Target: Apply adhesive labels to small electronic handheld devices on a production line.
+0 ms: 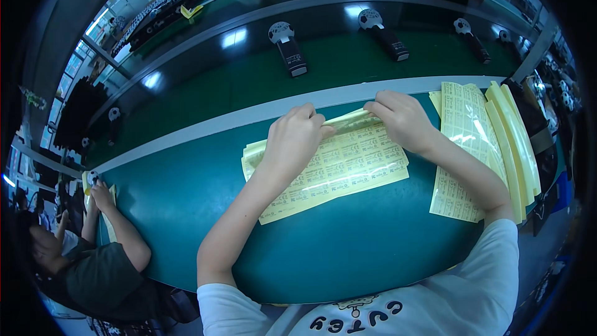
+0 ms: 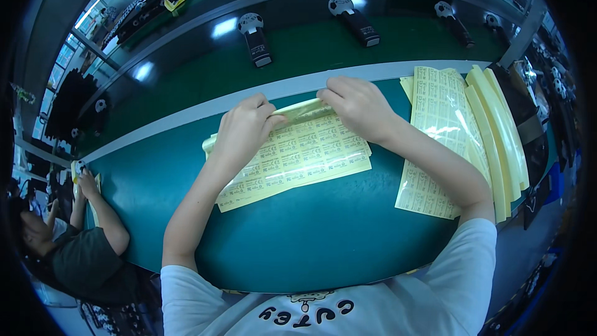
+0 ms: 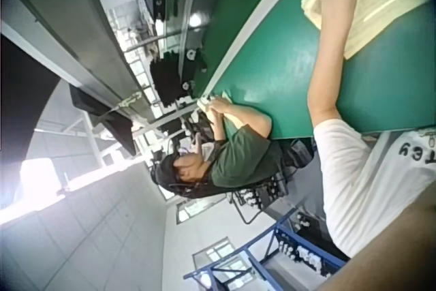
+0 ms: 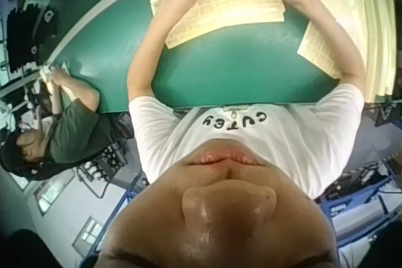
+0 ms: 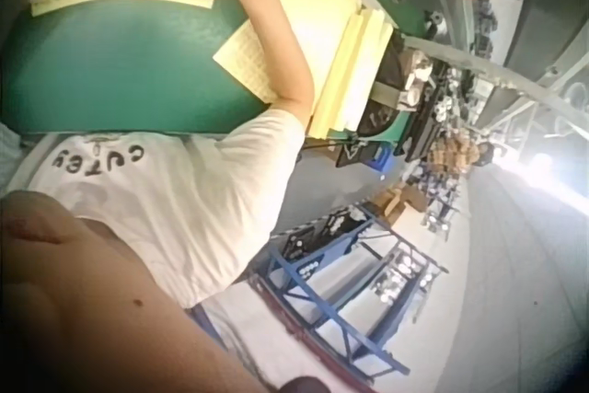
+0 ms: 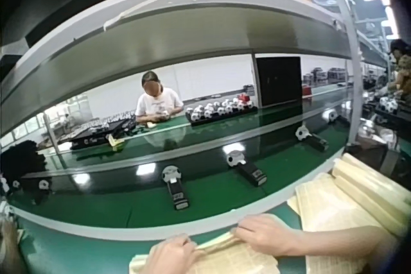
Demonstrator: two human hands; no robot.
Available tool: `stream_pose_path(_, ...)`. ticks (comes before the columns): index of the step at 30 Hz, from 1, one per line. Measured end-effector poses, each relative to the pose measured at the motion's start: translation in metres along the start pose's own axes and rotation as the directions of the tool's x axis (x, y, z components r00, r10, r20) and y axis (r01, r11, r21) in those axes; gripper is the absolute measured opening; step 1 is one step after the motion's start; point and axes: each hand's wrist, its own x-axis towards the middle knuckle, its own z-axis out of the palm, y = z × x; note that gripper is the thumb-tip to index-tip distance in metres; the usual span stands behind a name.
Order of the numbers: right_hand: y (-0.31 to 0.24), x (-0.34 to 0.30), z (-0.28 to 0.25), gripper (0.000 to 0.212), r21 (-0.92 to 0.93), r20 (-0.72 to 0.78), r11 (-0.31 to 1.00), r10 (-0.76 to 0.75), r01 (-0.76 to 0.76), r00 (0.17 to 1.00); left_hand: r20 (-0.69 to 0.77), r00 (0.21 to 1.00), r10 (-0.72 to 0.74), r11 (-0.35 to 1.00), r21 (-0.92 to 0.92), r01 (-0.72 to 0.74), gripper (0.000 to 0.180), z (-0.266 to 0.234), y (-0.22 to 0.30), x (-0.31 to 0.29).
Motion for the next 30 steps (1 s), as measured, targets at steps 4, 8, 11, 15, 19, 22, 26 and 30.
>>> stream_pose_path(4,-0.018,0.013,-0.033,0.008,0.186,0.119,0.975,0.098,-0.119,0.988,0.254,0.961,-0.111,0.988,-0.073,0.133,0.028,-0.043,0.011,0.002)
stream_pose_path(8,-0.031,0.017,-0.065,0.006,0.291,0.204,0.950,0.055,-0.114,0.977,0.363,0.932,0.001,0.947,-0.299,0.116,0.026,-0.073,0.021,0.000)
stream_pose_path(11,-0.038,0.017,-0.070,0.007,0.310,0.270,0.941,0.046,-0.132,0.962,0.347,0.934,0.080,0.953,-0.302,0.030,0.028,-0.080,0.031,-0.004)
stream_pose_path(15,-0.047,0.014,-0.068,0.009,0.351,0.294,0.924,0.047,-0.154,0.955,0.279,0.959,0.052,0.913,-0.402,0.067,0.025,-0.063,0.045,-0.005)
stream_pose_path(19,-0.042,0.012,-0.062,0.014,0.438,0.298,0.888,0.008,-0.144,0.954,0.290,0.955,0.065,0.916,-0.398,0.058,0.021,-0.054,0.043,-0.002)
stream_pose_path(22,-0.025,0.018,-0.058,0.020,0.546,0.346,0.808,0.023,-0.221,0.938,0.319,0.947,0.017,0.928,-0.358,0.104,0.020,-0.046,0.037,0.001)
stream_pose_path(26,0.002,0.010,-0.047,0.025,0.530,0.588,0.719,0.069,-0.448,0.806,0.375,0.924,-0.079,0.907,-0.358,0.223,0.022,-0.032,0.021,-0.001)
stream_pose_path(30,0.012,0.002,-0.025,0.023,0.498,0.650,0.654,0.152,-0.569,0.744,0.443,0.890,-0.106,0.867,-0.397,0.301,0.023,-0.011,0.012,0.001)
